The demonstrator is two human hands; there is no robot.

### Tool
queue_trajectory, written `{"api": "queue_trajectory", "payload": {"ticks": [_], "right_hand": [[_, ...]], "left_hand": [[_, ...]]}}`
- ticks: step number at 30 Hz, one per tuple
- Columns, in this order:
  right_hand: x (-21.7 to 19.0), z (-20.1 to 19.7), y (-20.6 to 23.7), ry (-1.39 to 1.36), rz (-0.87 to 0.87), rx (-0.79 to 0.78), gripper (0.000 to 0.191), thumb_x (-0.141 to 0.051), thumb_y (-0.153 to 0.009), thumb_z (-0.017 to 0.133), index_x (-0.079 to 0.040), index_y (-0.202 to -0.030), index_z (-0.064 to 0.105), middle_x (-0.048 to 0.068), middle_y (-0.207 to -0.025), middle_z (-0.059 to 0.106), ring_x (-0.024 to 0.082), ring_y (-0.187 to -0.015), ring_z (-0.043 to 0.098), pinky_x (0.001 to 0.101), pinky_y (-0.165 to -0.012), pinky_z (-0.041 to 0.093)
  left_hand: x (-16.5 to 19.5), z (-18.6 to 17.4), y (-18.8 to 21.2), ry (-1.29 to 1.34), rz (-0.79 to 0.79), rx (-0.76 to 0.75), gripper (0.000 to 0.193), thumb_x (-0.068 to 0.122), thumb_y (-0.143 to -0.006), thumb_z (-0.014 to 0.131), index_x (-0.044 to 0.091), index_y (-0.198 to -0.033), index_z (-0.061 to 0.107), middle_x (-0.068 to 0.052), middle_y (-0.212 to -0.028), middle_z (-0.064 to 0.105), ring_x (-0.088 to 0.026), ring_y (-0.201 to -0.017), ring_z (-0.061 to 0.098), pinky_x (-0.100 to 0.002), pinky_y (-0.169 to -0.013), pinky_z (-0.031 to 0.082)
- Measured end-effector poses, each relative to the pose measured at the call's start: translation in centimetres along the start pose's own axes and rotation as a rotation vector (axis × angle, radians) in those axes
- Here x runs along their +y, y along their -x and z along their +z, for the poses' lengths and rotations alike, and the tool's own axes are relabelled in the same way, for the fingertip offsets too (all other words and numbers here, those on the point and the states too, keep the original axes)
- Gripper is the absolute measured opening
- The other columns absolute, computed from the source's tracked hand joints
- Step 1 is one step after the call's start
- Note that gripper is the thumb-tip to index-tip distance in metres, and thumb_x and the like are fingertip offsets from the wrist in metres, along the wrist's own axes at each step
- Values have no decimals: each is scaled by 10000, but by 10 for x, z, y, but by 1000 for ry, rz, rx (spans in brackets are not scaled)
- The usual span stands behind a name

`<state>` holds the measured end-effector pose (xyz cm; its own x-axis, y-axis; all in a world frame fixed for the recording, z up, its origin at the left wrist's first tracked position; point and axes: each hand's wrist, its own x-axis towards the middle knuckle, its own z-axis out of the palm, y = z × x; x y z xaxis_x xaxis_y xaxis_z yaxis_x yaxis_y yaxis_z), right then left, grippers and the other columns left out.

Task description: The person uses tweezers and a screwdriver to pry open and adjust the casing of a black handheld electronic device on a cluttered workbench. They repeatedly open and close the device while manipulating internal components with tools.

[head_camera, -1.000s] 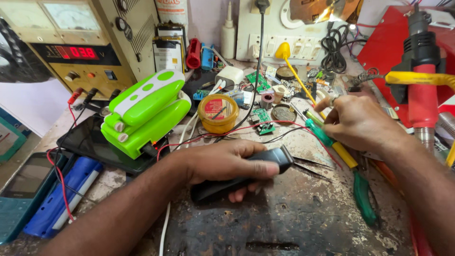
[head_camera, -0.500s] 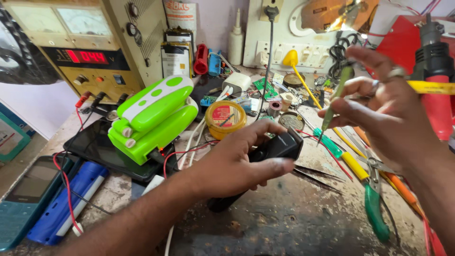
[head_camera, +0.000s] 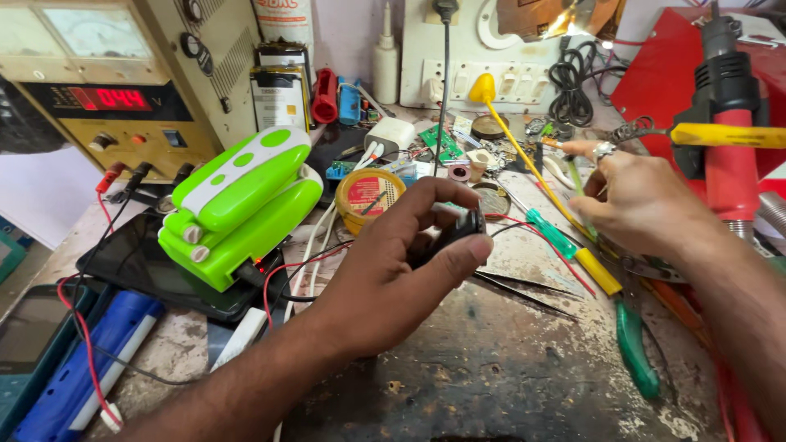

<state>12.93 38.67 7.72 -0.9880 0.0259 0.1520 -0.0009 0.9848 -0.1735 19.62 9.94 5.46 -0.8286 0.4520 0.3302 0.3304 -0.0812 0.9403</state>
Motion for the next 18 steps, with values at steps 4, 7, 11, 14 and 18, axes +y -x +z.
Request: {"api": "queue_trajectory", "payload": {"ticks": [4,7,11,14,18], "right_hand": [[4,7,-2,5,-50,90,570,-306,-830,792,-239,-1379,656,158,-984,759,289,-895,733,427,-821,576],[-1,1,3,24,23,8,319,-369,-902,796,-188,-1165,794,123,-989,798,250,-880,766,396,-862,589],[-14,-3,11,-26,-35,-203,448,-375,-779,863,-138,-1145,759,86,-916,794,192,-833,764,365,-797,597],[-21,-4,11,-48,20,-216,441,-324,-799,824,-139,-1190,739,85,-899,786,194,-819,749,357,-775,597],[-23,-8,10,-94,111,-93,401,-303,-826,851,-139,-1177,747,91,-903,792,198,-801,750,357,-760,586]], "left_hand": [[4,3,5,-169,79,60,390,300,-924,727,75,-1223,615,-27,-983,694,-79,-809,627,-249,-690,544],[5,5,4,-385,324,158,401,289,-907,786,74,-1210,635,-55,-1037,730,-134,-910,715,-281,-802,592],[8,7,10,-530,421,243,419,269,-852,818,82,-1186,648,-78,-1056,739,-193,-953,774,-314,-837,626],[9,9,16,-586,381,264,441,286,-824,816,96,-1187,654,-75,-1051,730,-201,-905,772,-323,-774,633],[9,6,17,-611,417,255,446,298,-826,817,98,-1189,651,-74,-1061,728,-209,-907,769,-334,-774,629]]}}
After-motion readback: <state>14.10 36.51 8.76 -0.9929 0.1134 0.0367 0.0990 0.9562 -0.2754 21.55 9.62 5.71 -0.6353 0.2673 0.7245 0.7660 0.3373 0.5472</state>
